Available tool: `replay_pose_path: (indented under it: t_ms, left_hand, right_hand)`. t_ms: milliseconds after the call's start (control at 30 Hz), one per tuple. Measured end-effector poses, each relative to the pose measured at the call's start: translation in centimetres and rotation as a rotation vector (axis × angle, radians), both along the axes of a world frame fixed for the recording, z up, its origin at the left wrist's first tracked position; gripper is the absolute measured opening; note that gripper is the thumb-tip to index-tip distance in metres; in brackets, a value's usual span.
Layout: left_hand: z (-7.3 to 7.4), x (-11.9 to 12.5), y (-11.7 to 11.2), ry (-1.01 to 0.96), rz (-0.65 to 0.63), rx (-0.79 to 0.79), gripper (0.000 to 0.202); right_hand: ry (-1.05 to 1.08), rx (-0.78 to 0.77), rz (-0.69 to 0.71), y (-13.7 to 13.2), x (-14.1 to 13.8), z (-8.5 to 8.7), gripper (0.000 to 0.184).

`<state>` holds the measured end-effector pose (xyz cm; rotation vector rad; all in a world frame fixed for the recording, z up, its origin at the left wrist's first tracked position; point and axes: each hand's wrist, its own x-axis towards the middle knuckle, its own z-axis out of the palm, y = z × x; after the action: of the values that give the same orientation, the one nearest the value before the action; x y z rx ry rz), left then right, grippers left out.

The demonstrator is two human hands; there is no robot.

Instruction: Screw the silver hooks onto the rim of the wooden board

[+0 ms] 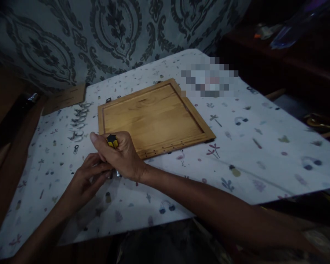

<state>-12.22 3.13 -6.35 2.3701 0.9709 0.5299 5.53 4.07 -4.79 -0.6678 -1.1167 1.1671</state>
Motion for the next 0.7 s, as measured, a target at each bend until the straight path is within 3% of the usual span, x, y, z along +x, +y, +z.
replay_pose_path:
  t_ms: [333,700]
  left_hand:
    - [-0.40,-0.05,0.27,-0.100,0.034,-0.074,0.024]
    - [-0.60,0.12,-0.62,0.039,0.020,0.176,0.027]
  right_hand:
    - [-0.022,-0.006,0.001,-0.08,0.16,0.06,0.062]
    - [-0.018,-0.009,-0.009,-0.05,0.03,-0.26,0.062]
